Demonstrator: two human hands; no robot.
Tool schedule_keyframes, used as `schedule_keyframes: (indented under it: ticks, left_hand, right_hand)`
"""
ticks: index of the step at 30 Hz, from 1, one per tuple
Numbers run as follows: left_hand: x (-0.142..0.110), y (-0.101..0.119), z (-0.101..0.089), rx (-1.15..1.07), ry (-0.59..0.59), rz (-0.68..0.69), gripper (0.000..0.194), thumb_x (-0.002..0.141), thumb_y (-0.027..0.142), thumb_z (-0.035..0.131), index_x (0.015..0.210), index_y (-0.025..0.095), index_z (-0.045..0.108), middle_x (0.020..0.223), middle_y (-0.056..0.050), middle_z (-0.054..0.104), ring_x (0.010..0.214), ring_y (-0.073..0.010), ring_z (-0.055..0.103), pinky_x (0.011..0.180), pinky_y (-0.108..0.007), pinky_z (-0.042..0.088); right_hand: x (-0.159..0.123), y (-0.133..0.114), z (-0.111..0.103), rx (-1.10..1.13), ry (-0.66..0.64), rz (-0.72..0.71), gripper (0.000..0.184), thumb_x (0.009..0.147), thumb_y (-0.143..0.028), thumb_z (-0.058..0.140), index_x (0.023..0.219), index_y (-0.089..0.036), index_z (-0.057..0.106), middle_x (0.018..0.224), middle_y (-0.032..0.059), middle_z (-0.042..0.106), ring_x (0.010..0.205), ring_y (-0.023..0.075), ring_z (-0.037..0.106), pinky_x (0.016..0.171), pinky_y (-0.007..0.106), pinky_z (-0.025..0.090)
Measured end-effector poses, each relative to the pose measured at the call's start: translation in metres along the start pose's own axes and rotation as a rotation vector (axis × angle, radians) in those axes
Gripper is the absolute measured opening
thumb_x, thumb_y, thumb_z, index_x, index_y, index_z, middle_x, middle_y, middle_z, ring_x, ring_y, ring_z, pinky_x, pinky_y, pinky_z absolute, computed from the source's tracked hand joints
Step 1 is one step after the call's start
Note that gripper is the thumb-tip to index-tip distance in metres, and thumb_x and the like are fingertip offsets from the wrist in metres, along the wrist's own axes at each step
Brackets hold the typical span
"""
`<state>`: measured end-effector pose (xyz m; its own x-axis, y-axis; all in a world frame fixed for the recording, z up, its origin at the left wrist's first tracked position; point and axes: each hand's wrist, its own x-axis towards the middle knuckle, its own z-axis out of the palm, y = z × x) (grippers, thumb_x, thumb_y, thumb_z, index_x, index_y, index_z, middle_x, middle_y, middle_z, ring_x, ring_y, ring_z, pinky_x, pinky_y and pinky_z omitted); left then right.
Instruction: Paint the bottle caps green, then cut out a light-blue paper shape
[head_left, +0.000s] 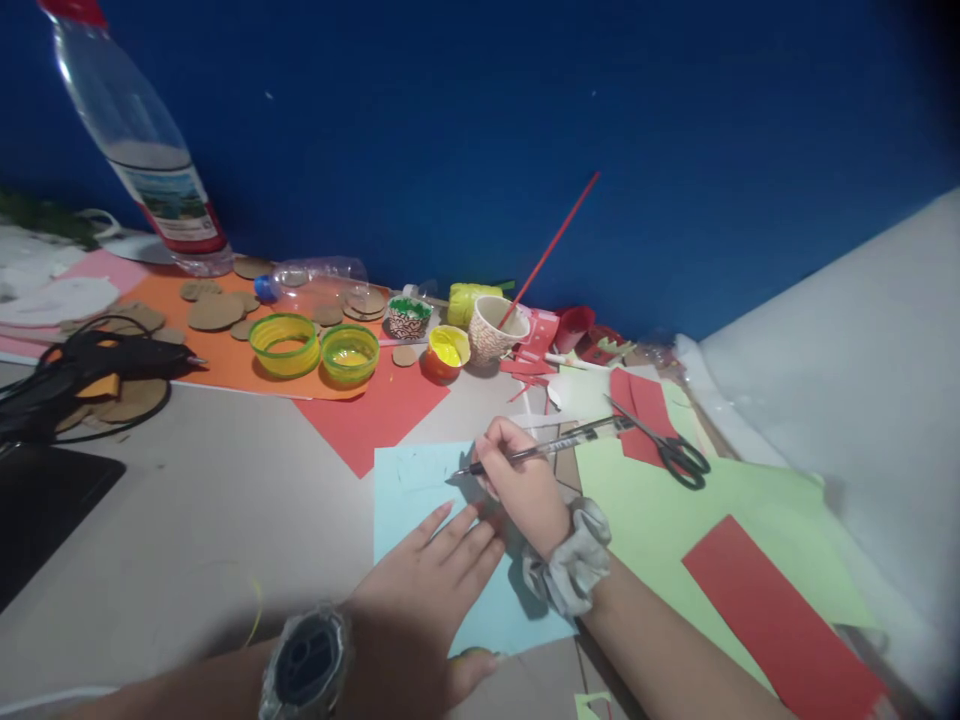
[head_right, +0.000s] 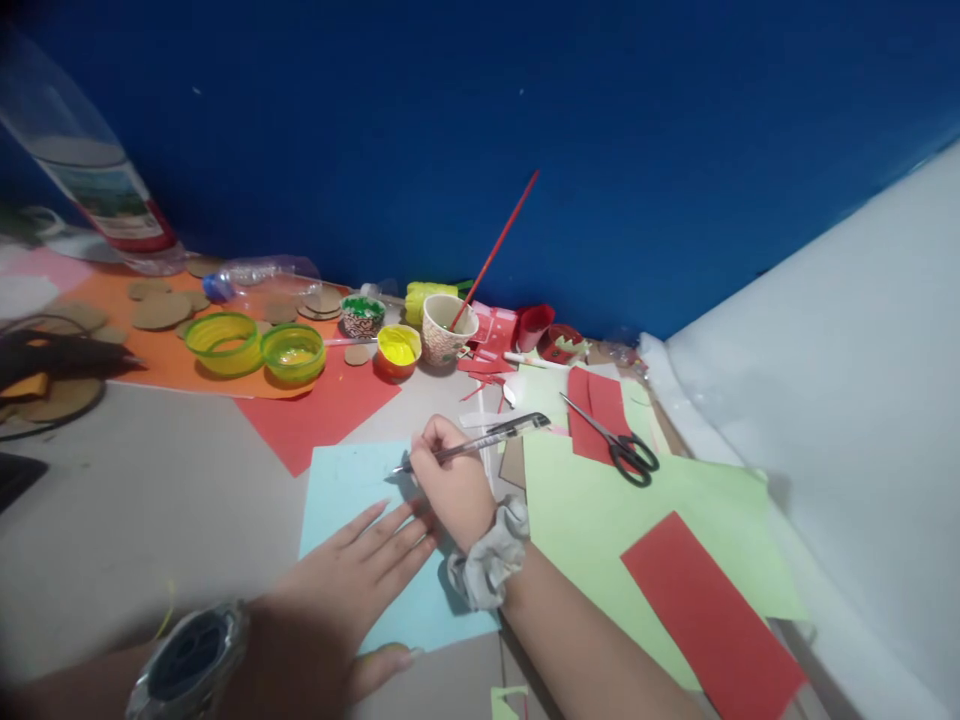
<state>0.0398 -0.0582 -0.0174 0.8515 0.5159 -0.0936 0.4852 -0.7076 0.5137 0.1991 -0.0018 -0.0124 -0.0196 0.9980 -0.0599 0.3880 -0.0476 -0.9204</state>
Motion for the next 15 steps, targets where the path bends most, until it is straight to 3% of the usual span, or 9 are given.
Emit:
schedule_keyframes:
  ticks: [6,12,15]
  left_hand:
    - [-0.004,0.000,0.001,0.031,0.041,0.000,0.075,0.090,0.054,0.045,0.148,0.009,0.029,0.154,-0.013,0.028,0.144,-0.0301,0.023,0.119,-0.044,0.013]
    - [-0.002,-0.012,0.011,0.029,0.014,0.065,0.076,0.093,0.061,0.028,0.150,0.011,0.025,0.155,-0.013,0.022,0.145,-0.0320,0.018,0.118,-0.049,0.013]
    - [0.000,-0.014,0.009,0.045,-0.002,0.048,0.076,0.092,0.060,0.034,0.150,0.014,0.021,0.156,-0.010,0.019,0.146,-0.0313,0.015,0.118,-0.049,0.014]
  right_hand:
    - [-0.002,-0.007,0.005,-0.092,-0.101,-0.030,0.026,0.087,-0.031,0.051,0.066,-0.021,0.038,0.056,-0.0077,0.039,0.051,0.0100,0.036,0.050,0.023,0.031]
    - [0.007,-0.007,-0.001,0.060,0.050,-0.006,0.025,0.089,-0.027,0.040,0.065,-0.022,0.035,0.056,-0.0068,0.037,0.052,0.0106,0.038,0.051,0.023,0.033]
    - [0.012,-0.011,-0.006,0.013,-0.023,-0.038,0.030,0.092,-0.033,0.034,0.064,-0.022,0.032,0.056,-0.0063,0.035,0.053,0.0115,0.037,0.054,0.024,0.035]
